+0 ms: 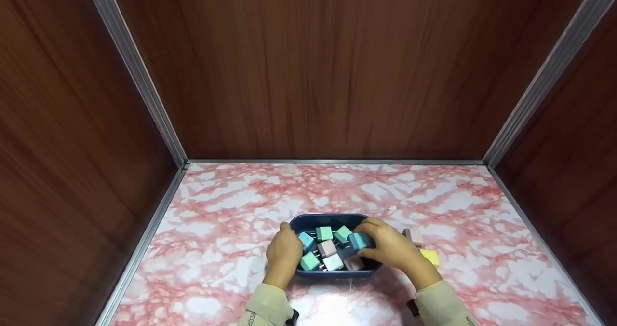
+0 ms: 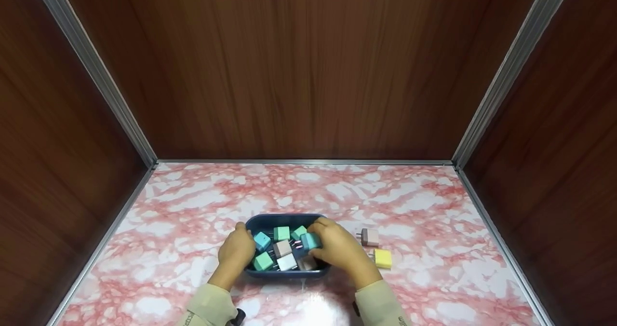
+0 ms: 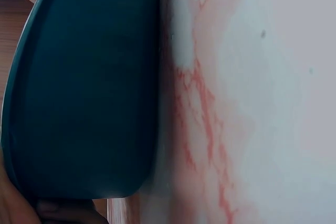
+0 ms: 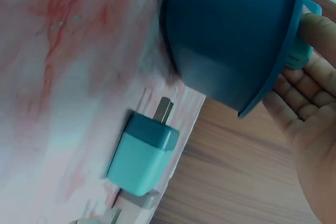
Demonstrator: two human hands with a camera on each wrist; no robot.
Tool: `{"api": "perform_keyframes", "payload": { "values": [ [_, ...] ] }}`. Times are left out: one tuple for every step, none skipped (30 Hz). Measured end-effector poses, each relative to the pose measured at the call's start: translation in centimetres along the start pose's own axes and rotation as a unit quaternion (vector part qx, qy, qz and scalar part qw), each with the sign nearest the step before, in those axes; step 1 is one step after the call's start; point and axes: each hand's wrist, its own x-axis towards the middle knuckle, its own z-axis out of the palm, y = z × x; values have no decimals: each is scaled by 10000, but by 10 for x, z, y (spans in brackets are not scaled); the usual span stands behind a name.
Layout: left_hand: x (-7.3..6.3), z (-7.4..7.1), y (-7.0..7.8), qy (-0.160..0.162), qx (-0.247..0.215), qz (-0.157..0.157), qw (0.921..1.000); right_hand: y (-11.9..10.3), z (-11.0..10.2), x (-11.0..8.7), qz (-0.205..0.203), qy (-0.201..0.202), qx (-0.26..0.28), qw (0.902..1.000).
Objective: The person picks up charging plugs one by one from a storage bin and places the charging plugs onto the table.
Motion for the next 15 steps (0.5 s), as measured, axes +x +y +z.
{"api": "perform_keyframes", "payload": {
  "values": [
    [0,-1,0,-4,0,-3,10000,1,-1,-1,7,23,58,10000],
    [0,-1,0,-9,-2,-2,10000,2,-2,-2,-8,41,100,9999],
    [0,-1,1,-19,-12,-3,10000,3,-2,-2,-25,64,130,9999],
    [-1,-2,1,-49,-29,-13,10000,5,-3,-4,-43,85,153,9998],
    [-1,-2,1,-78,-33,-20,10000,7,-3,-5,-64,111,161,9998],
    [-1,-2,1,-101,-36,-32,9999,8,-3,-6,-69,121,176,9997],
    [-1,-2,1,-118,-40,-38,9999,10,-3,-7,-76,137,202,9997],
    [-1,-2,1,-129,-41,-47,9999,12,-4,-9,-81,149,235,9996],
    [-1,-2,1,-141,-41,-57,9999,14,-4,-10,-76,165,266,9995],
    [-1,-2,1,-138,-42,-57,9999,15,-5,-11,-68,185,305,9993],
    [-1,-2,1,-121,-33,-52,9999,17,-5,-12,-59,212,344,9992],
    [-1,-2,1,-111,-34,-41,9999,18,-6,-13,-51,242,379,9990],
    [-1,-2,1,-110,-26,-37,9999,18,-6,-15,-38,276,412,9988],
    [-1,-2,1,-109,-19,-38,9999,19,-7,-16,-32,304,450,9985],
    [-1,-2,1,-111,-15,-32,9999,20,-7,-17,-21,335,458,9984]
  ]
}}
